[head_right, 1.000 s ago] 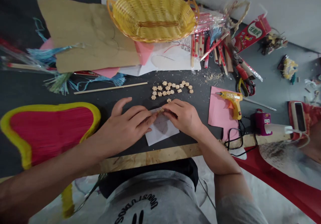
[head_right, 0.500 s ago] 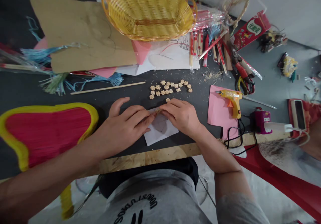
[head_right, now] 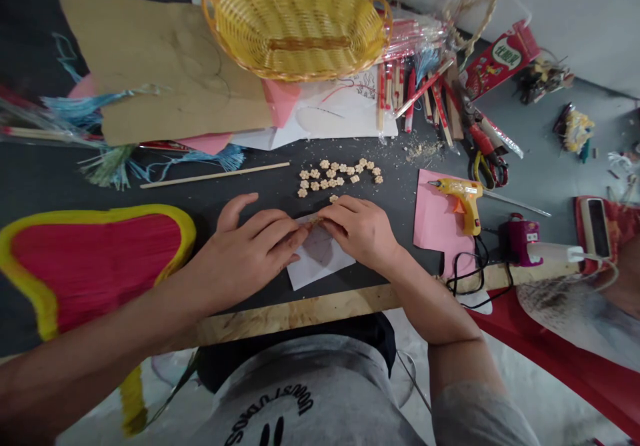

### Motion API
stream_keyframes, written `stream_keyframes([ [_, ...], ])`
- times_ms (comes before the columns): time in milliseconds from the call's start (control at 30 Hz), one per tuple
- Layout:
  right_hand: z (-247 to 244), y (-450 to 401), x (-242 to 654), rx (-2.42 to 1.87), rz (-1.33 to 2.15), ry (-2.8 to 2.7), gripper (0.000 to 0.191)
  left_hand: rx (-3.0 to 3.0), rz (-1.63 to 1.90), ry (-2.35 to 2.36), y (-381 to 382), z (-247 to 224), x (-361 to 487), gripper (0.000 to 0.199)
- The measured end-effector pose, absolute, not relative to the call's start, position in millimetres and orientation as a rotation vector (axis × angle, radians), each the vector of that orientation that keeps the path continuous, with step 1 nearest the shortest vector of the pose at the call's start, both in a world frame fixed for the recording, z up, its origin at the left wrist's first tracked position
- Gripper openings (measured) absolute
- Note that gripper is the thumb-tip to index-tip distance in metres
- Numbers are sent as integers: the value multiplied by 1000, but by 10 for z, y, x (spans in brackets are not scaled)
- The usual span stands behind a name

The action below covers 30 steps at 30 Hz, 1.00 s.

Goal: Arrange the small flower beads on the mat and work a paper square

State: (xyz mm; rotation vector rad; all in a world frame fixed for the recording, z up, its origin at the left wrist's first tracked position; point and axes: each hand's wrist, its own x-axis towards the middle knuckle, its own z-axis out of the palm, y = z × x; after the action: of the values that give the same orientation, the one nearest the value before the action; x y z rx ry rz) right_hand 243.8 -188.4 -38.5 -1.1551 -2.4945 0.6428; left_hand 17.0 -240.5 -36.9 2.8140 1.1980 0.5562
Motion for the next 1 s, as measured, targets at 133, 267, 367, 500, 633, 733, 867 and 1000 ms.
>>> stream_keyframes([
  [133,-363,-1878,2454,-1135,712,-2463,14,2765,580,1188,-2408,-384,169,26],
  [267,-342,-1875,2470,-1126,756,-2434,16,2793,563,1186,-2404,-370,169,25],
  [367,-351,-1876,2471,-1120,733,-2439,14,2846,534,1190,-2399,-351,170,24],
  [500,-376,-1877,2464,-1114,691,-2459,15,2892,516,1194,-2394,-340,170,25],
  [633,-381,-1879,2460,-1150,693,-2439,18,2896,527,1202,-2395,-347,170,25],
  [733,-373,-1883,2460,-1149,705,-2411,18,2888,551,1203,-2396,-351,167,24],
  [867,-368,-1886,2456,-1146,689,-2433,17,2878,551,1188,-2397,-352,161,23],
  [1000,-388,-1887,2454,-1140,660,-2449,18,2884,556,1194,-2398,-352,163,23],
])
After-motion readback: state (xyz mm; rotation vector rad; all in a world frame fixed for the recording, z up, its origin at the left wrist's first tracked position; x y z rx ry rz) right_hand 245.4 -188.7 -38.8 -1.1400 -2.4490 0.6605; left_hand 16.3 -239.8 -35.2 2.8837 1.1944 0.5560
